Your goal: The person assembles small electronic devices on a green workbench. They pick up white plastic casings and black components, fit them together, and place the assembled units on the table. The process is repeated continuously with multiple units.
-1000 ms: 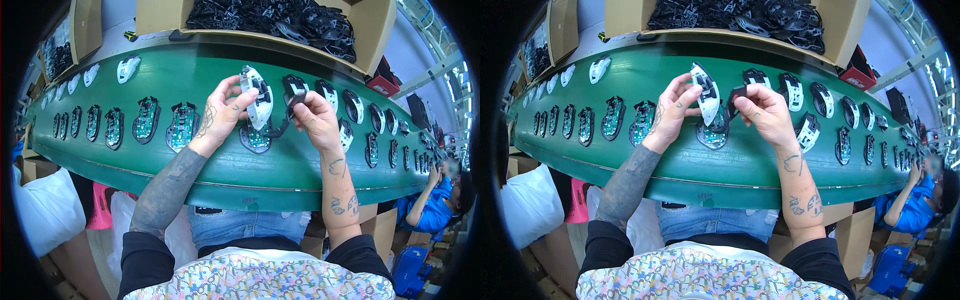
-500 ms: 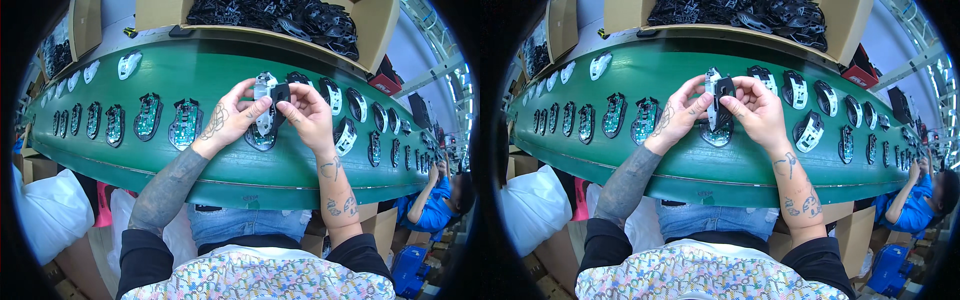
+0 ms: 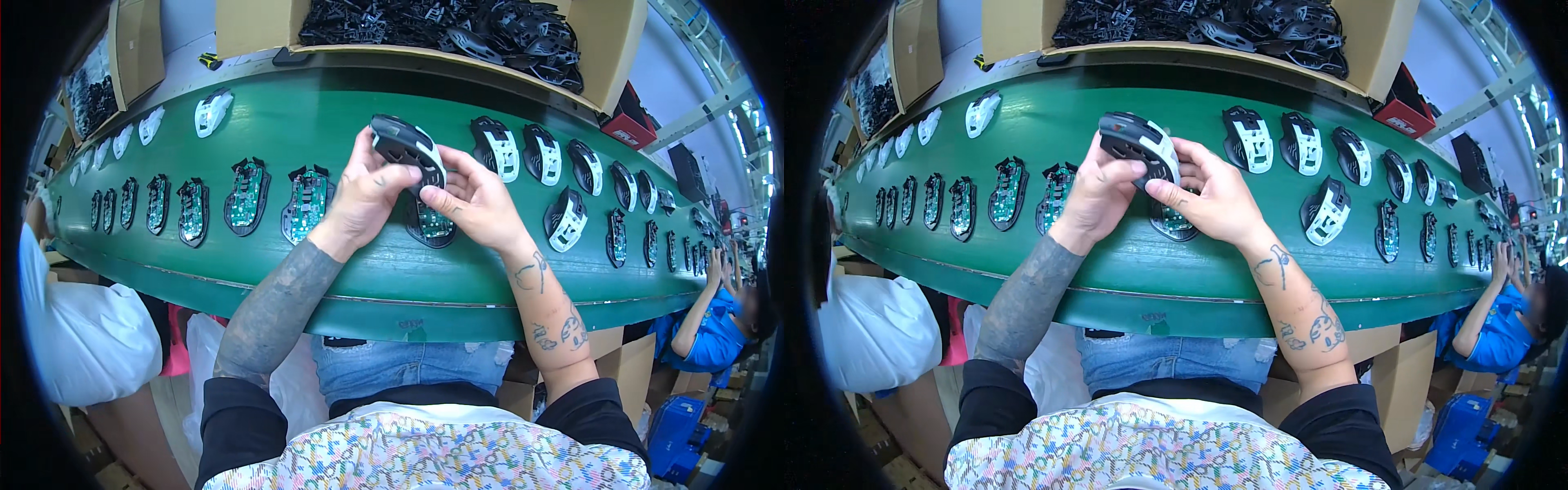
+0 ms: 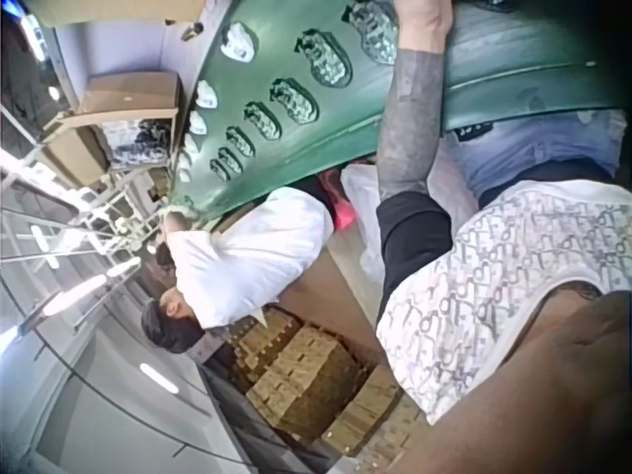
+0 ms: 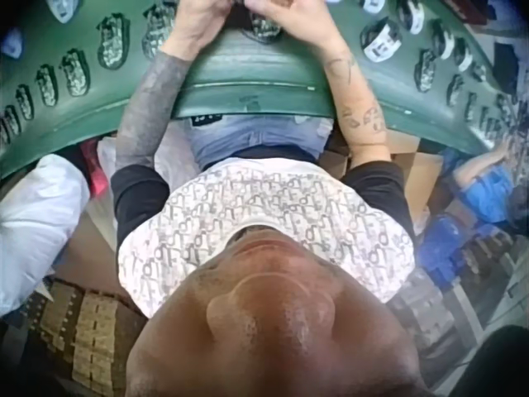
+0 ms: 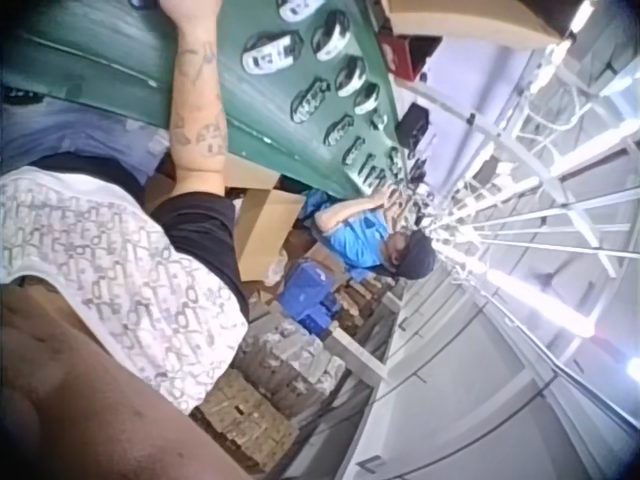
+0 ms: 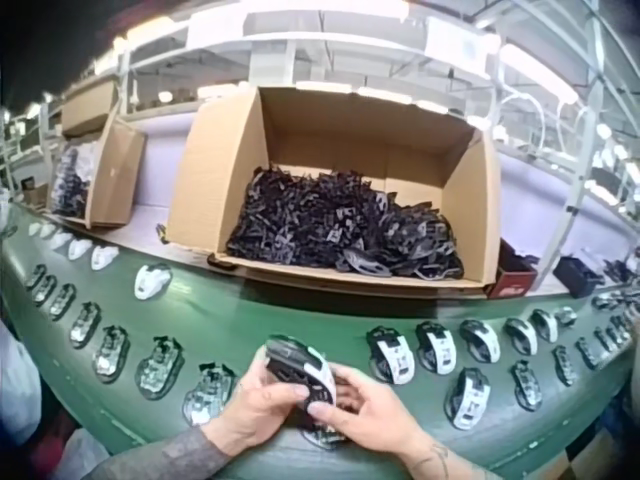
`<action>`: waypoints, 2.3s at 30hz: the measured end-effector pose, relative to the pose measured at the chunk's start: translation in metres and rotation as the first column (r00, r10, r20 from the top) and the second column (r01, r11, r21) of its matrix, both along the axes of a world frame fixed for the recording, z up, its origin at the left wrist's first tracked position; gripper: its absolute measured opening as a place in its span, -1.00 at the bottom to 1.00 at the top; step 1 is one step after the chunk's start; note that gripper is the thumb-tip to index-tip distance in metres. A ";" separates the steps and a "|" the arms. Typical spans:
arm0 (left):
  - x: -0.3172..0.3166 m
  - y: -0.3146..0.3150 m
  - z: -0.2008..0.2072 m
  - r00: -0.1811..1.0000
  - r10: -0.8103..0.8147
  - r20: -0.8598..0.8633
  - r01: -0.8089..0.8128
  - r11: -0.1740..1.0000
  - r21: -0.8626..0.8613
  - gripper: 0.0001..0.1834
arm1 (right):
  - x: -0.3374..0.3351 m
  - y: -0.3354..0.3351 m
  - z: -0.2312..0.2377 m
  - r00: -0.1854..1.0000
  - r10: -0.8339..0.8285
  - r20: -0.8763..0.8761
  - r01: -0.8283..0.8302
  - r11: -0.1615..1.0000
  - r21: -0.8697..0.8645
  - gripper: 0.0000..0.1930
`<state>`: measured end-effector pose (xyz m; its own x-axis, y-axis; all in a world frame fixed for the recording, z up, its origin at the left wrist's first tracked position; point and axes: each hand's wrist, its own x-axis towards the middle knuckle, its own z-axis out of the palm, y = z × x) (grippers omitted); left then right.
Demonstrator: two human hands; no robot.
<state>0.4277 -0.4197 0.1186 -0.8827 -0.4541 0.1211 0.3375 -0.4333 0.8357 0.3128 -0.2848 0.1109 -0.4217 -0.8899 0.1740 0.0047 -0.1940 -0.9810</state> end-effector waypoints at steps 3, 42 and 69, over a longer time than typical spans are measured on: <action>0.001 -0.002 0.003 0.997 0.042 0.062 -0.032 0.988 -0.152 -0.31 | -0.008 0.004 0.009 0.988 0.002 0.152 -0.011 0.998 0.060 -0.38; -0.007 -0.067 0.012 0.928 0.347 0.135 -0.286 0.897 -0.337 -0.56 | -0.001 -0.028 0.014 0.963 -0.213 -0.168 0.226 0.972 0.062 -0.32; 0.076 -0.139 0.041 0.979 0.198 -0.045 -0.196 0.980 0.042 -0.46 | -0.114 -0.114 0.076 0.239 -0.236 -0.942 0.277 0.946 -0.167 -0.59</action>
<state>0.5035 -0.5590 0.1596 -0.7691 -0.6233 0.1414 0.4592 -0.3850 0.8005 0.1992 -0.3991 0.1868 -0.1849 -0.7808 0.5968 -0.9657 0.0316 -0.2578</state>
